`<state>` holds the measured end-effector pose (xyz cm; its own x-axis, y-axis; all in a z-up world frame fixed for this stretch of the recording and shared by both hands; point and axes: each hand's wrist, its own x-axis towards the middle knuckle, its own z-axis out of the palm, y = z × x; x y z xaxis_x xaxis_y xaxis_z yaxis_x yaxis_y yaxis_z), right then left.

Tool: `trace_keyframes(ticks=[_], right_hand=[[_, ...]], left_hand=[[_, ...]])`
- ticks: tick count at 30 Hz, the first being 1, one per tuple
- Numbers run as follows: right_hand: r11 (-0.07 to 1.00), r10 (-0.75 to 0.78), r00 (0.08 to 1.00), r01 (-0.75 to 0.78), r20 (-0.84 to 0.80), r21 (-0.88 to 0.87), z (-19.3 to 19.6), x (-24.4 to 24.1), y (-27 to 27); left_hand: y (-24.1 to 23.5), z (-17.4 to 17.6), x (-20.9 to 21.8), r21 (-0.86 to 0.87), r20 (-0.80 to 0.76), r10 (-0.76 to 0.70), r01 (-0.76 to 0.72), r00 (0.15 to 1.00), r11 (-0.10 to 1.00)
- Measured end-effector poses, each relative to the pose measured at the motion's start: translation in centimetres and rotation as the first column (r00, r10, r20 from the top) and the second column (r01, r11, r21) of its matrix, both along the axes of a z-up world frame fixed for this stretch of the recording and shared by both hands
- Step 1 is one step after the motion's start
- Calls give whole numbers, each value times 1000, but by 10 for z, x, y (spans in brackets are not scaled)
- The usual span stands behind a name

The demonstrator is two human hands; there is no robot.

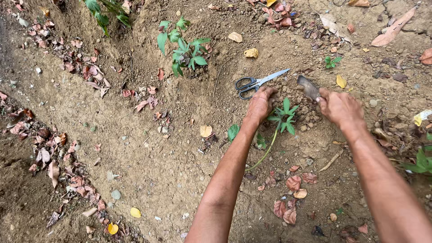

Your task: The person uses a small hand hoe to loosen the soil around small green plants in a garden bed. They repeatedly scrape the ground near the base of the plants to remove weeds and aerate the soil, occasionally using their hands to clear debris.

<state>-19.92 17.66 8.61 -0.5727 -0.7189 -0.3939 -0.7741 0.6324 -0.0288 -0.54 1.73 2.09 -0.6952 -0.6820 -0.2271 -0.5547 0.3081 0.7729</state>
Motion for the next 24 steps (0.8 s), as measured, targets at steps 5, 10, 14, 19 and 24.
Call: trace_keyframes(ticks=[5,10,14,19,24], right_hand=[[994,84,994,-79,-67,71,-11,11,12],[1000,21,1000,-22,13,6,33,11,34],[1000,-10,997,9,-75,-9,46,-14,61],[957,-290,951,285,111,54,1,-5,71],[937,-312,936,331,162,-107,-17,27,76]], left_hand=[[6,29,6,-50,145,-47,55,988,997],[0,9,-2,-187,54,-49,58,997,981],[1,17,-3,-116,53,-34,40,998,992],[3,24,-7,-124,5,-36,37,999,992],[10,8,-11,-172,-27,-7,2,1000,985]])
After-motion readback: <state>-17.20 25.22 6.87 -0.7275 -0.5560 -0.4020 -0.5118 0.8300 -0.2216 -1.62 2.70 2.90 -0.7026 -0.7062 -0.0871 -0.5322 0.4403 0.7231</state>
